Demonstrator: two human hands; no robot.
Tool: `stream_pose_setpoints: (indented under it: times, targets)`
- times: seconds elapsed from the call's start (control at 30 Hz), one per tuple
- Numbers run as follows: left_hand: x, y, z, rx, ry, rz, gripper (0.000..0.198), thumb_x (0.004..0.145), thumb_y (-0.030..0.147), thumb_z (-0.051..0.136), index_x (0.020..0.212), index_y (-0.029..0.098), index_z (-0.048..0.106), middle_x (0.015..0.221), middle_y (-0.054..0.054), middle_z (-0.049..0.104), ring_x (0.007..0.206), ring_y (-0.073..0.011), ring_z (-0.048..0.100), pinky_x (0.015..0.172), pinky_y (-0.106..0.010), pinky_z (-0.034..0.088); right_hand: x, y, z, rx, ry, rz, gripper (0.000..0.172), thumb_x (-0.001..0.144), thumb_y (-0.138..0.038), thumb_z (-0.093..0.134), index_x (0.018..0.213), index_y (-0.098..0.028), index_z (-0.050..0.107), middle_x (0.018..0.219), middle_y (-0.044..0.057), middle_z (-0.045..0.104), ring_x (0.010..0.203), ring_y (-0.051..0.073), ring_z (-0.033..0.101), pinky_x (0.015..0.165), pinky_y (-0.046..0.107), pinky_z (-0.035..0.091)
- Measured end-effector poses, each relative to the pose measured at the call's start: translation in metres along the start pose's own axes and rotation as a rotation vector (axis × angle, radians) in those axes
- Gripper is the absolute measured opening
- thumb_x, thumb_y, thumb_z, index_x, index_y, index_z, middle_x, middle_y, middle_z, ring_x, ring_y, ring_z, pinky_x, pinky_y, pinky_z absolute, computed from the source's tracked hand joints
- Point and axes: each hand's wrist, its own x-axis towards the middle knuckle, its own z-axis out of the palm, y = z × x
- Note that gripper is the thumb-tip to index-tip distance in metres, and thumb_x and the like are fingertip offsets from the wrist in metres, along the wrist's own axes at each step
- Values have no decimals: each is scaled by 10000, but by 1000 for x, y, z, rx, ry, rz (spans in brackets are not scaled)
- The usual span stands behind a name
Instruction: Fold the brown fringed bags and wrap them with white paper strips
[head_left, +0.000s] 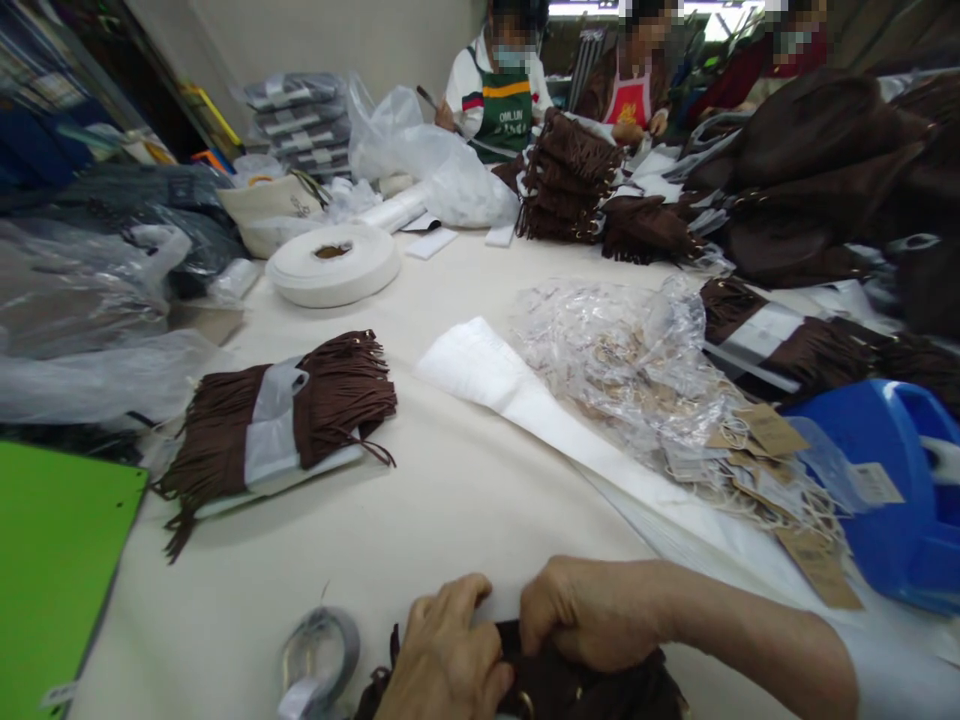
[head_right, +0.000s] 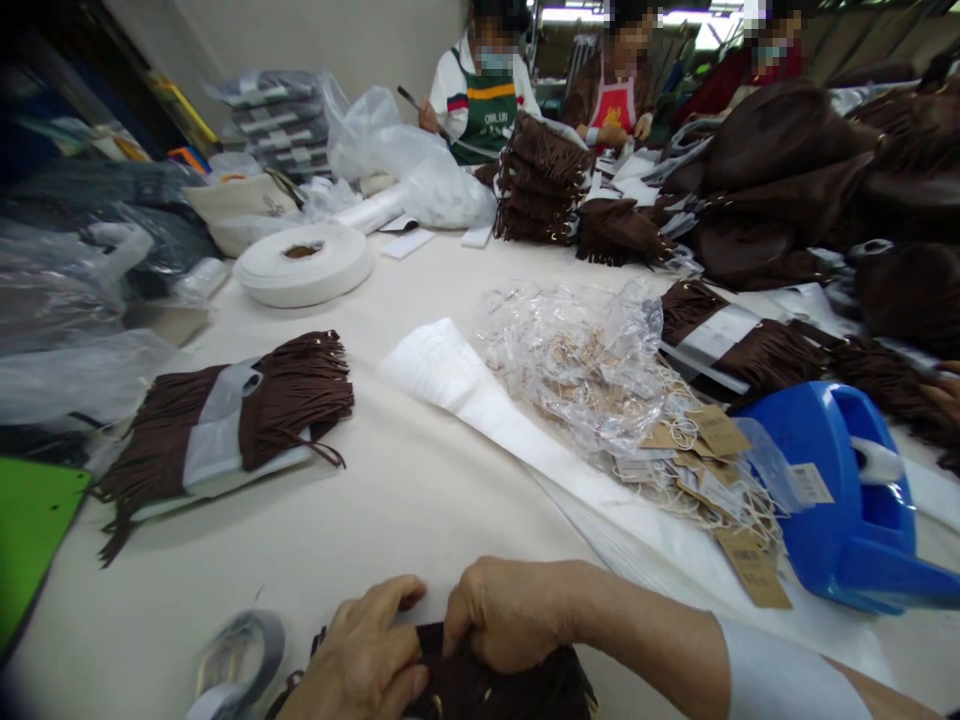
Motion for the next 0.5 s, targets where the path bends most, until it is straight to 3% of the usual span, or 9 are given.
stream_pose_setpoints:
  times: [0.07, 0.13, 0.2, 0.27, 0.33, 0.5]
  targets:
    - [4, 3, -2, -6, -40, -59, 160, 735, 92, 511, 768, 191, 632, 1230, -72, 512, 1104, -244, 489, 889, -387, 393, -7, -4, -4, 29, 72, -32, 413, 641, 30, 443, 929, -93, 713, 982, 83, 662, 864, 147, 603, 793, 195, 456]
    - [7, 5, -6, -35, -107, -92, 178, 759, 92, 493, 804, 185, 639, 1159, -69, 538, 1047, -222, 511, 859, -365, 413, -14, -9, -5, 44, 154, -3, 353, 691, -11, 439, 904, -94, 708, 1004, 102, 644, 909, 162, 597, 844, 226, 448]
    - [10, 6, -9, -61, -160, -91, 171, 783, 104, 494, 839, 175, 639, 1069, -59, 560, 998, -197, 516, 843, -319, 416, -18, -14, -2, 22, 233, 86, 276, 773, -137, 472, 956, -111, 676, 976, 108, 634, 912, 188, 591, 845, 276, 455]
    - [11, 7, -12, -65, -207, -90, 154, 811, 121, 494, 855, 167, 635, 1011, -47, 572, 968, -178, 516, 831, -283, 405, -18, -18, 4, -30, 278, 178, 313, 787, -307, 536, 1027, -128, 627, 984, 117, 618, 925, 226, 577, 834, 329, 458]
    - [10, 7, -13, -51, -255, -114, 150, 838, 138, 481, 855, 159, 628, 970, -41, 589, 923, -164, 527, 797, -263, 395, -16, -22, 10, -92, 273, 240, 389, 744, -385, 586, 1035, -128, 605, 995, 130, 610, 929, 255, 569, 829, 363, 452]
    - [4, 9, -12, 4, -239, -155, 165, 864, 189, 458, 834, 154, 616, 849, -27, 622, 797, -145, 546, 703, -250, 361, -11, -30, 15, -250, 210, 245, 273, 779, -342, 515, 883, -121, 636, 928, 142, 620, 883, 266, 580, 824, 381, 439]
